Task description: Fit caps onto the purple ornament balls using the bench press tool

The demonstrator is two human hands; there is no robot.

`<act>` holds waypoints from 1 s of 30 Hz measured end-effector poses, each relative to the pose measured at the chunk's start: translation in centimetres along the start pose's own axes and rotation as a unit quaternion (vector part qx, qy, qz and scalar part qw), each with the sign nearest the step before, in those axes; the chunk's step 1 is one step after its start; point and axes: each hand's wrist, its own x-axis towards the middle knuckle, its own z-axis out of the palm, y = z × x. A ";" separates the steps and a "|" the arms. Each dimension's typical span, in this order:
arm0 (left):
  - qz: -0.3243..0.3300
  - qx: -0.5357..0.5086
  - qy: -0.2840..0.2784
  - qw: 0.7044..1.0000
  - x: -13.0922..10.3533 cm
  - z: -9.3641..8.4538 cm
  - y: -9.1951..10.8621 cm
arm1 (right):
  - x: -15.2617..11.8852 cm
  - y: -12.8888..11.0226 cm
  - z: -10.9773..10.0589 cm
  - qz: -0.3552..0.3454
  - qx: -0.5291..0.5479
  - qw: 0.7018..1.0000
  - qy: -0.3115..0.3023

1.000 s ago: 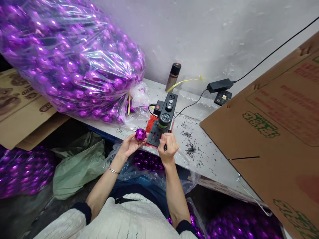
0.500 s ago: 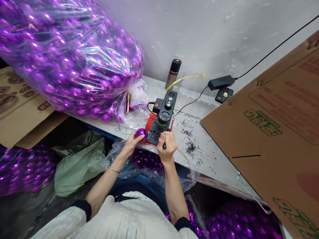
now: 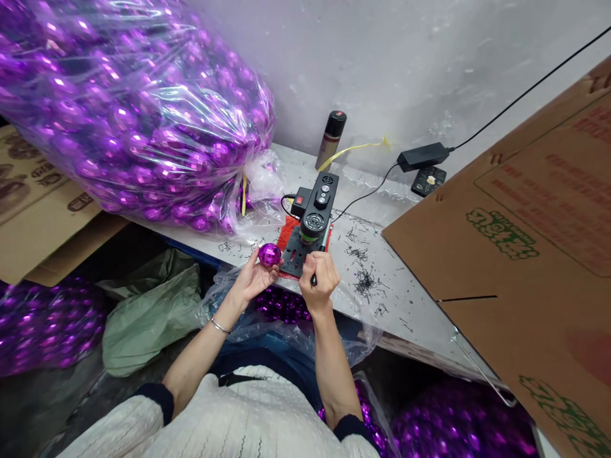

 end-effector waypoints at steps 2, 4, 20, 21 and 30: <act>-0.016 -0.022 -0.001 1.000 -0.1 0.3 0.0 | -0.1 0.0 0.0 0.003 -0.001 1.000 -0.001; -0.025 -0.031 0.000 0.999 -0.2 0.4 -0.1 | -0.2 0.0 0.0 0.011 -0.008 1.000 -0.004; -0.079 0.324 -0.032 0.942 -3.5 -0.2 -6.8 | -10.7 -3.3 -4.2 0.275 0.069 0.944 -0.171; -0.110 0.373 -0.035 0.920 -3.9 -0.4 -7.0 | -12.3 -3.6 -5.3 0.289 0.061 0.941 -0.165; 0.216 0.639 0.126 0.728 -3.8 -0.7 4.3 | -30.3 -1.4 -19.0 0.752 -0.148 0.620 0.170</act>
